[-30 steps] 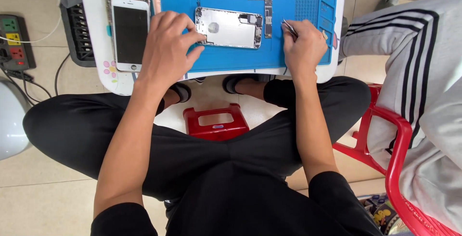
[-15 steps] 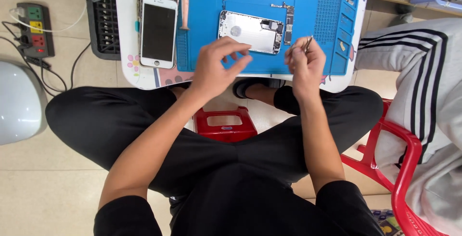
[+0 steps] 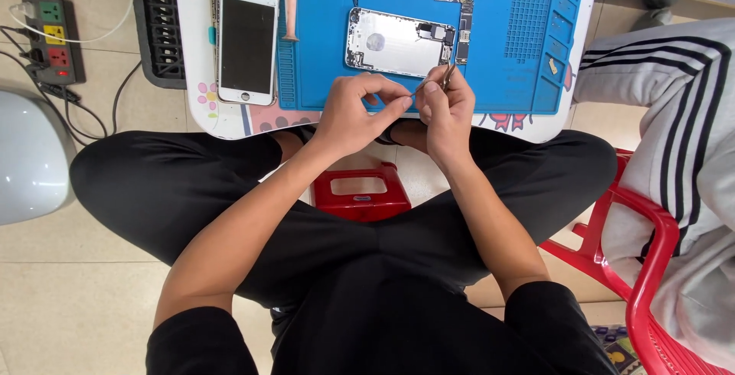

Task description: The person sits cross-legged on a stool and repairs a disassembled smartphone on a blue work mat. They use tweezers to carefully place and adjust small internal components, including a metal bracket and ribbon cables, inside the phone's chassis.

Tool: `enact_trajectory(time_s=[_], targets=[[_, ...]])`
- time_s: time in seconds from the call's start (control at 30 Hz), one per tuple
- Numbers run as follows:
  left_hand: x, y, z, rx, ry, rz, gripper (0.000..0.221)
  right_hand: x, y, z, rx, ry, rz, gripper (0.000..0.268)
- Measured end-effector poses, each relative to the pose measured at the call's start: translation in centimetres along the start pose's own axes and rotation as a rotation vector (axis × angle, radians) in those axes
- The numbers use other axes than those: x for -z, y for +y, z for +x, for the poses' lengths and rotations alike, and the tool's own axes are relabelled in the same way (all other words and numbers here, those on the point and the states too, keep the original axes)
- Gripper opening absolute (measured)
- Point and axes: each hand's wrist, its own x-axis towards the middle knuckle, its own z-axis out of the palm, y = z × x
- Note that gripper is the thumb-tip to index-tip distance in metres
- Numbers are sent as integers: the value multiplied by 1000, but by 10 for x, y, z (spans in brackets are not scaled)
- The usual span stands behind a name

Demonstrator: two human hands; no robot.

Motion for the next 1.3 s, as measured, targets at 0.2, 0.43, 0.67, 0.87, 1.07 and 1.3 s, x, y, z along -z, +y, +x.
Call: enact_trajectory(time_s=[0.2,0.43,0.67,0.87,1.07,1.3], targets=[[-1,-11,-2,92,15,-2,8,4,-7,3,64,-30,-109,8],[7,-11,3,280,85,-225,7,62,-42,20,334,76,-580,17],[15,-3,3,238,141,-274,6,91,-67,18,289,216,-1214,6],[22,-2,2,34,177,30,1,88,-69,15,312,183,-1347,9],[43,-4,17,-389,128,458,8,44,-85,15,502,-139,-774,14],[56,-7,26,-505,72,767,5,5,-71,50,592,-420,-854,25]])
